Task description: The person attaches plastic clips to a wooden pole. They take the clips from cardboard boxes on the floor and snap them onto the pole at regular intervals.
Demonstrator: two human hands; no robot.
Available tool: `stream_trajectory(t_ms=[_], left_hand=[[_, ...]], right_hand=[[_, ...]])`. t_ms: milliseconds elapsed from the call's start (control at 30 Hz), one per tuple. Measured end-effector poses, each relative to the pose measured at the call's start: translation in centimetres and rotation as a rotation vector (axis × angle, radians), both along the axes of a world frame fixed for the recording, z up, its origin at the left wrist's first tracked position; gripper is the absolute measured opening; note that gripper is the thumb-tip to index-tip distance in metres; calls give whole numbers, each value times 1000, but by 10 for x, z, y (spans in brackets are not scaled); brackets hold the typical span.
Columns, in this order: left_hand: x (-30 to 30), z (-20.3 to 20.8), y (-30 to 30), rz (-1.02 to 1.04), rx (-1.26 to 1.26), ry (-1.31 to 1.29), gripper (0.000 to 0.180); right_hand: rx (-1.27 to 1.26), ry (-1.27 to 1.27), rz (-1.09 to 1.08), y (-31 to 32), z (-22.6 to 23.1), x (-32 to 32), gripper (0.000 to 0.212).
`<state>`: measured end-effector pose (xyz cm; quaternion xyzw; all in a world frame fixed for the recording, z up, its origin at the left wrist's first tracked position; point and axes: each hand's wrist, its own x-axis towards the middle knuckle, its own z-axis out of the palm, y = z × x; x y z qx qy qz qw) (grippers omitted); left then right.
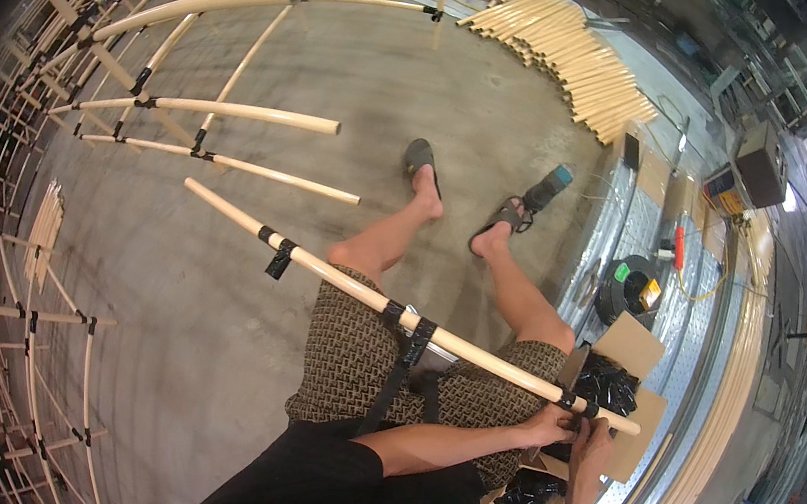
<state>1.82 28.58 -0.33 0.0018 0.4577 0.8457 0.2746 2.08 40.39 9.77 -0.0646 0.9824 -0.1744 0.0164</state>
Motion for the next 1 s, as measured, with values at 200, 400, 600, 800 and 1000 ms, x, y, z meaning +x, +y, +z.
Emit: stream_trajectory(t_ms=[200, 400, 600, 800, 1000], left_hand=[[-1, -14, 18, 97, 100, -56, 38], [-5, 25, -12, -21, -74, 15, 45], [-3, -6, 11, 54, -66, 49, 46], [-4, -1, 4, -33, 93, -102, 56], [1, -2, 6, 11, 249, -32, 53]], right_hand=[[17, -26, -10, -1, -1, -4, 15], [117, -42, -84, 10, -6, -7, 16], [205, -48, -74, -3, 5, -8, 18], [92, -18, 14, 2, 3, -5, 16], [138, -57, -30, -12, 21, -3, 14]])
